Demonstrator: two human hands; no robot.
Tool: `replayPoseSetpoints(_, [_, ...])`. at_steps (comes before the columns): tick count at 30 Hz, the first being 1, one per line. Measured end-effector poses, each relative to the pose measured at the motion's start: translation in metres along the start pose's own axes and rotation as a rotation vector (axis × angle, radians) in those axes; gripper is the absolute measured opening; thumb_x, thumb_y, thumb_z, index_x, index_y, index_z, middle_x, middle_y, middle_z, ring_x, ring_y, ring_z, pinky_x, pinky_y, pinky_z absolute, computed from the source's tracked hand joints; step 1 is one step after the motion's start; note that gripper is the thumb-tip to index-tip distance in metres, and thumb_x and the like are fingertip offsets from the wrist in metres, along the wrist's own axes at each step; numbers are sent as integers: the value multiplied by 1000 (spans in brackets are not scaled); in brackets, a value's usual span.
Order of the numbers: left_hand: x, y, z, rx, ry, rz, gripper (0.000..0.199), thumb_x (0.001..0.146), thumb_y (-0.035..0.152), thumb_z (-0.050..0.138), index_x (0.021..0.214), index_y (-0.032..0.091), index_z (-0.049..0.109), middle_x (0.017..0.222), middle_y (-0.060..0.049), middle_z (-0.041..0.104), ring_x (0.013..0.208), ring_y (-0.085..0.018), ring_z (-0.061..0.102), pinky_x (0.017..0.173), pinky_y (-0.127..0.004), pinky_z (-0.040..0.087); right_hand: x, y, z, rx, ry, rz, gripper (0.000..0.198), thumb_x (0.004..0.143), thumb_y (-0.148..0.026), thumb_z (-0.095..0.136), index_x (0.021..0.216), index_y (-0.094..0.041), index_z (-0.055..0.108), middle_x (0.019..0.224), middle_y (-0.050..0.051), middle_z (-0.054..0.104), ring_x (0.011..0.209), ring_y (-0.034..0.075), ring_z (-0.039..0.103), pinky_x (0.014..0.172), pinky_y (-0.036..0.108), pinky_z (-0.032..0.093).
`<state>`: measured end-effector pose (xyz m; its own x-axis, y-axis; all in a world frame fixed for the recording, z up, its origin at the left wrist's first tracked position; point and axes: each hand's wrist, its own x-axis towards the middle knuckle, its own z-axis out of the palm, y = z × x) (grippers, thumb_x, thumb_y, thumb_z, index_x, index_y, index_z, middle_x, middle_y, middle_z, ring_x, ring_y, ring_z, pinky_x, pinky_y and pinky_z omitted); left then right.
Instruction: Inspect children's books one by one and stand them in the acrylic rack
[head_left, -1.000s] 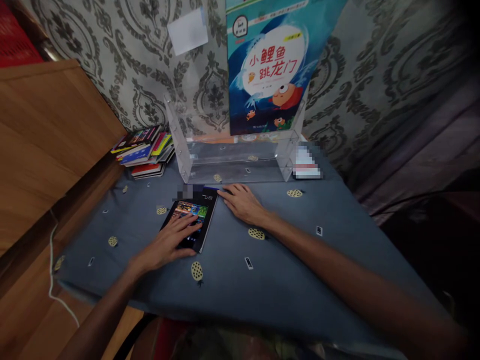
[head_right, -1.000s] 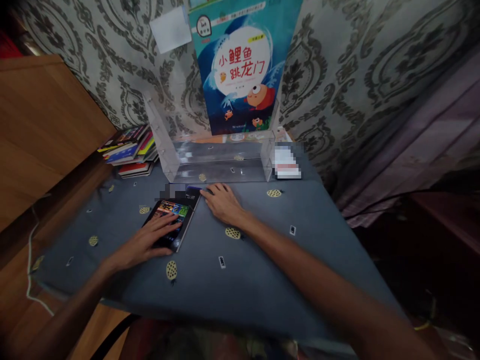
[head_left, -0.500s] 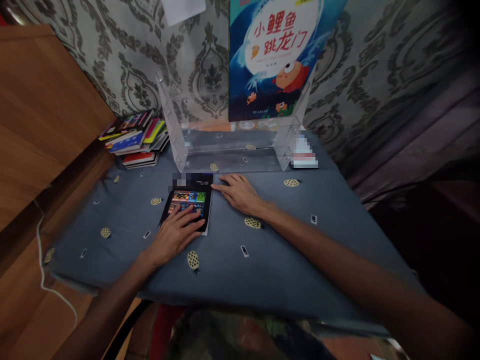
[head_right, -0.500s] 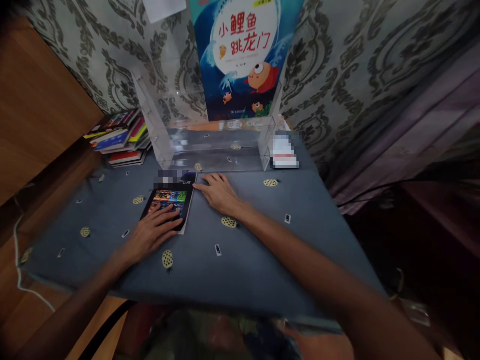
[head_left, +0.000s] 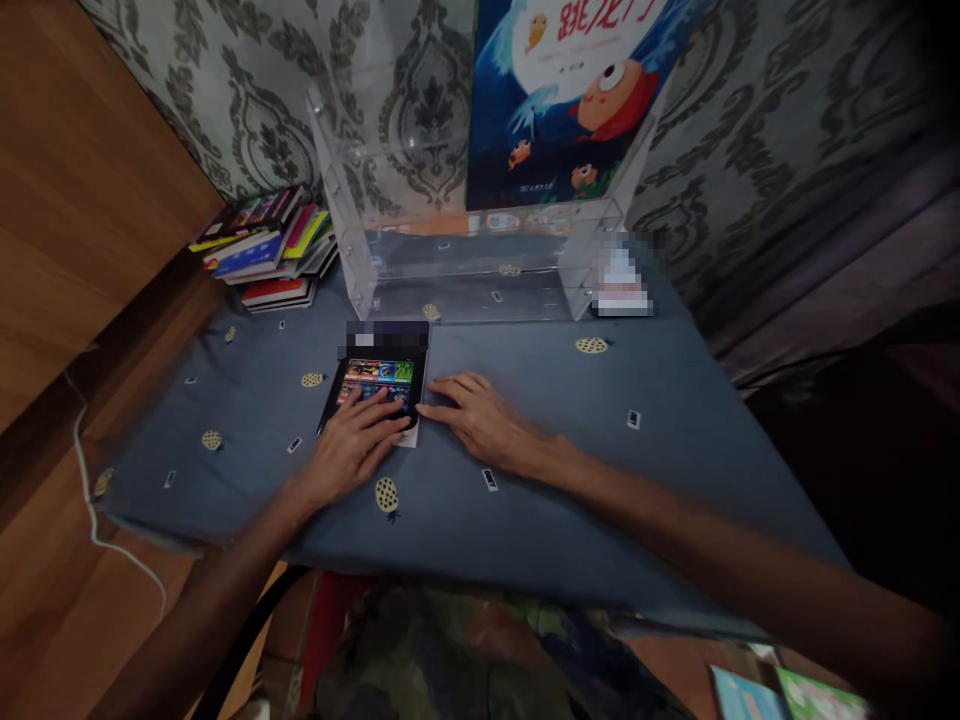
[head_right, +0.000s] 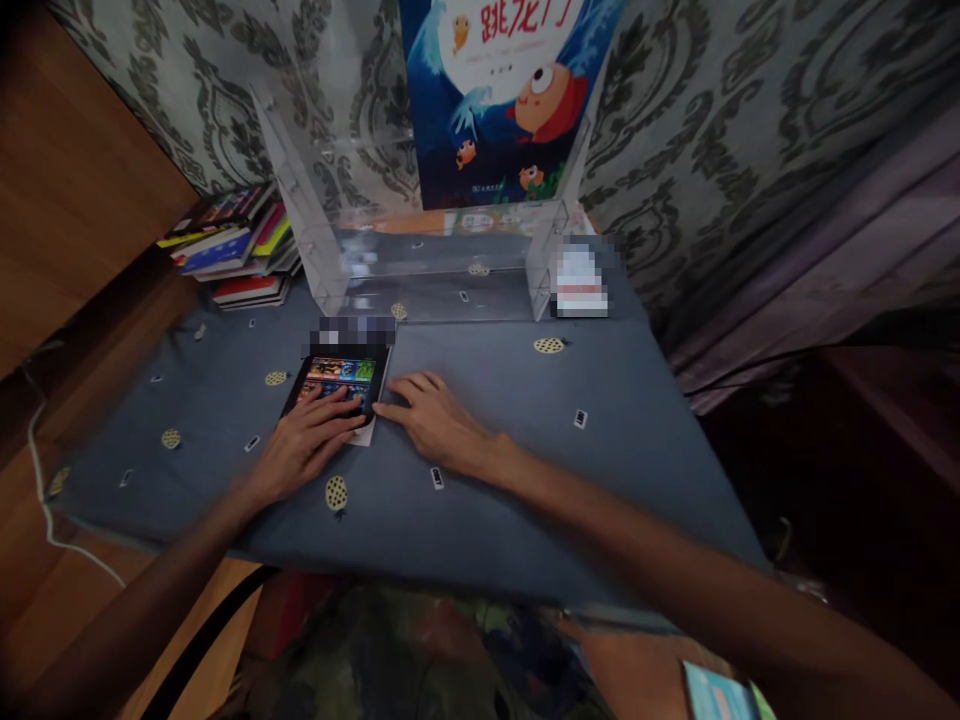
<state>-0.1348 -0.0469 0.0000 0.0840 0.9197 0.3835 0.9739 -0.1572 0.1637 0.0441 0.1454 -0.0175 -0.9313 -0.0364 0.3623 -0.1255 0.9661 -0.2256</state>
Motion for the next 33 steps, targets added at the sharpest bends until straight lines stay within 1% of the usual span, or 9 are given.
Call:
replayPoseSetpoints(4, [-1, 1, 1, 0, 5, 7, 29, 102, 25, 48, 124, 23, 67, 133, -8, 67, 135, -27, 53, 113, -58, 40, -7, -12, 0, 21, -22, -31, 42, 93, -10, 52, 131, -23, 64, 129, 14, 61, 121, 26, 51, 104, 49, 43])
replayPoseSetpoints(10, [-3, 3, -1, 23, -4, 23, 29, 102, 32, 50, 123, 21, 66, 134, -10, 65, 136, -28, 52, 113, -57, 40, -8, -16, -2, 25, -32, -26, 43, 90, -8, 55, 129, -23, 66, 130, 15, 60, 123, 26, 51, 105, 50, 43])
replayPoseSetpoints(14, [4, 2, -10, 4, -73, -5, 31, 103, 30, 45, 127, 23, 64, 134, -8, 66, 134, -25, 54, 111, -53, 42, -9, -18, -3, 23, -31, -20, 46, 89, -7, 55, 131, -23, 64, 138, 14, 58, 128, 26, 50, 106, 50, 43])
replayPoseSetpoints(18, [27, -10, -12, -3, -178, -45, 36, 104, 28, 42, 135, 23, 57, 138, -9, 62, 128, -23, 57, 108, -48, 43, -10, -17, 0, 42, -20, -50, 44, 91, -9, 53, 132, -22, 64, 141, 12, 59, 130, 26, 49, 107, 50, 41])
replayPoseSetpoints(21, [55, -24, -3, 26, -229, -78, 39, 103, 29, 43, 140, 22, 53, 144, -10, 57, 132, -24, 53, 109, -48, 40, -10, -17, 2, 58, -37, -79, 45, 90, -9, 52, 132, -20, 63, 141, 11, 61, 130, 27, 49, 109, 51, 40])
replayPoseSetpoints(25, [90, -42, 12, 99, -259, -104, 40, 103, 29, 43, 142, 22, 51, 148, -10, 53, 135, -26, 49, 111, -50, 37, -9, -16, 2, 75, -72, -81, 49, 87, -8, 53, 134, -20, 62, 141, 10, 62, 129, 26, 51, 110, 50, 38])
replayPoseSetpoints(29, [107, -48, 19, 129, -235, -118, 38, 102, 31, 46, 137, 20, 54, 142, -11, 57, 128, -27, 54, 107, -46, 42, -9, -17, -1, 93, -87, -70, 50, 87, -7, 51, 134, -21, 62, 140, 9, 62, 129, 26, 52, 110, 50, 38])
replayPoseSetpoints(31, [111, -44, 21, 141, -213, -125, 36, 100, 34, 51, 132, 17, 56, 135, -12, 60, 123, -26, 57, 104, -43, 44, -8, -20, -3, 100, -94, -74, 49, 88, -7, 50, 133, -20, 62, 140, 10, 63, 129, 25, 52, 110, 50, 38])
replayPoseSetpoints(33, [116, -38, 24, 174, -195, -164, 34, 98, 38, 56, 123, 15, 59, 125, -13, 63, 116, -27, 59, 100, -41, 47, -8, -24, -5, 103, -105, -81, 49, 88, -5, 50, 133, -18, 62, 139, 11, 63, 128, 25, 53, 111, 50, 38])
